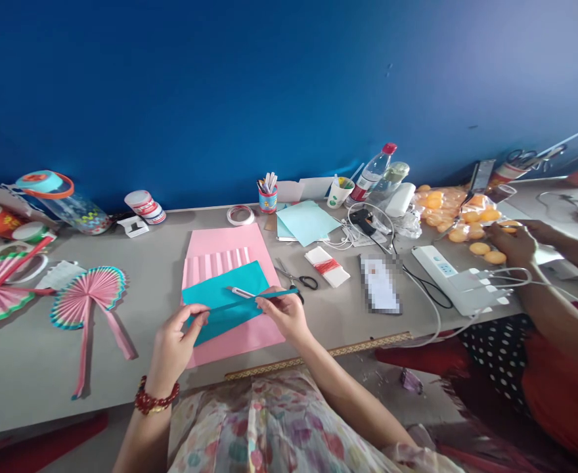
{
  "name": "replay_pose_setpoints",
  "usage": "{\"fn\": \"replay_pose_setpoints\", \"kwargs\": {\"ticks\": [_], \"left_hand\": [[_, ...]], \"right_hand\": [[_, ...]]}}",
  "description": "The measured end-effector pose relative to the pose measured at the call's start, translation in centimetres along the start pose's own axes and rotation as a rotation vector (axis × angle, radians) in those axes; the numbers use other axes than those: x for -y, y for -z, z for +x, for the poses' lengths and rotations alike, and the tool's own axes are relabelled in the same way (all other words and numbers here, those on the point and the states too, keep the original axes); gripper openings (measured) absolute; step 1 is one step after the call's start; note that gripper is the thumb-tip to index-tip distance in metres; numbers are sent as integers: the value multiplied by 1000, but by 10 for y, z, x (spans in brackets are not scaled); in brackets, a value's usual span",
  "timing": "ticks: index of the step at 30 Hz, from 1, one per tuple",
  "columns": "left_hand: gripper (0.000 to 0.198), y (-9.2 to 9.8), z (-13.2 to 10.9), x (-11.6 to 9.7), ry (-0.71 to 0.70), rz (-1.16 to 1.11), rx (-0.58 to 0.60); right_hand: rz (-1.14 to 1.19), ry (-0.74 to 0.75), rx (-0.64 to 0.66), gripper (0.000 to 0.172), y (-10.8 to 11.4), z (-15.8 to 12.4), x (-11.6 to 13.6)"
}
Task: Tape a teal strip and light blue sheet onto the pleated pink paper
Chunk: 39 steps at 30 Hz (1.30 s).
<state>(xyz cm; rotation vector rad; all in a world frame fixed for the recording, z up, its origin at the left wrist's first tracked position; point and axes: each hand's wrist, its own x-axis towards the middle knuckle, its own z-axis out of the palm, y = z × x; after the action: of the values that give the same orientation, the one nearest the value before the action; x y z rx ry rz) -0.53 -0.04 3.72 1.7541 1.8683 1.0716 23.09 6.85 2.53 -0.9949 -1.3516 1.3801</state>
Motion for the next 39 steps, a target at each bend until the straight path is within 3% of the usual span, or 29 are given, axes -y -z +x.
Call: {"fn": "replay_pose_setpoints", "kwargs": {"ticks": [6,9,12,17,23,32,39], "left_hand": [[23,1,-1,4,-7,32,16],[21,-3,1,4,-93,114,-14],[25,-13,4,-5,-214,234,-34],[20,-33,5,-28,-341,252,37],[13,-41,0,-41,-368,230,77],[12,-39,-1,-39,-381,237,88],[12,-38,-1,-40,-370,178,81]], "right_hand": [[13,-6,9,31,0,1,1],[-17,-10,26,31,0,-1,-1],[-30,-18,40,32,-3,-3,-5],[-24,-4,67,28,-8,-7,-6],[-39,27,95,32,-8,-8,-1],[-83,32,153,33,-10,-10,0],[-127,35,123,28,-8,-9,-1]]}}
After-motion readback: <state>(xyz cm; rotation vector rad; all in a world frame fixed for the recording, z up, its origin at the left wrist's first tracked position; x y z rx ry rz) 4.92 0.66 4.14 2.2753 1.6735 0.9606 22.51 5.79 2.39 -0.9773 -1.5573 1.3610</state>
